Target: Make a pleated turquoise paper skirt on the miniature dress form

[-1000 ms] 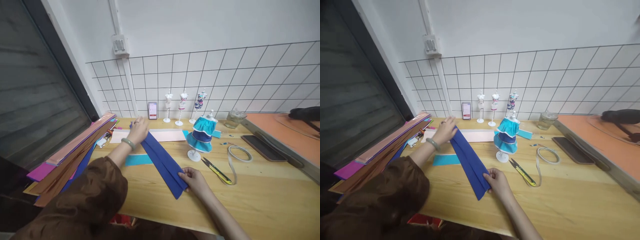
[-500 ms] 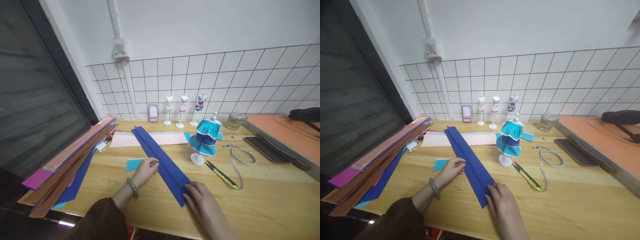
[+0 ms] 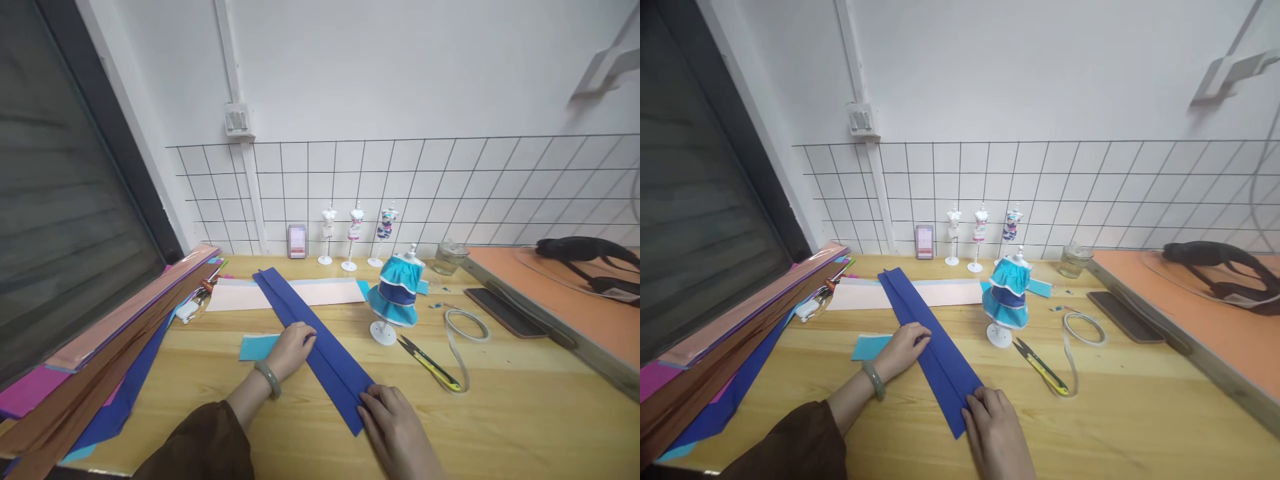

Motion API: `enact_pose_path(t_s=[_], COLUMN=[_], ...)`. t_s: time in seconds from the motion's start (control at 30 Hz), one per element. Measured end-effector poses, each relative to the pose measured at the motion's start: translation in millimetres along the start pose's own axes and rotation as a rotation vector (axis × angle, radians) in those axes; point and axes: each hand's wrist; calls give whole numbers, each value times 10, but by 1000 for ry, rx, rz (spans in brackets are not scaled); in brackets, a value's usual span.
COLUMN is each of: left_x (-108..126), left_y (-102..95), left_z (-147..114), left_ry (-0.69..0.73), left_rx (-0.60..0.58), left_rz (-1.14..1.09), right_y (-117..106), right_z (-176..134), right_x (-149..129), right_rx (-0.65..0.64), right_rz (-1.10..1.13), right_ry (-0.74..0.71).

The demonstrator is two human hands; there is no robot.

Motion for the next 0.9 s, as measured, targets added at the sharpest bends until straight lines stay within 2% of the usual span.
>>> enact_pose_path(t_s=[0.13,0.3,0.4,0.5,0.63,0.7,0.8,0.9], left_x=[-34,-51,-39,-3,103,177,282,358], left_y=[2,-21,-28,10,120,164,205,244], left_z=[-4,-45,-72,-94,-136,-167,-206,-207], left_ry=[-12,-77,-166,-323,-597,-708,-809,-861], left_rx=[38,69,85,84,-35,-122,-214,-253], left_rz=[-37,-143,-251,-399,-678,-823,-1007,-1136], right_y=[13,-47,-89,-109,-101,-87,-77,-91], right_z=[-13,2,29,39,17,5,6,32], right_x=[-23,-4,28,52,53,47,24,-26], right_rx=[27,-49,-100,-122,-114,-54,49,63], right_rz=[-83,-88,-70,-58,-59,-69,-62,-39], right_ry=[-45,-72,-58,-33,-25,-44,-79,-100])
Point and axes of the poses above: each hand's wrist, its own z-axis towards the middle knuckle, its own y-axis out of the palm, x = y × z, and after that the axes turned 14 degrees about -z, right-handed
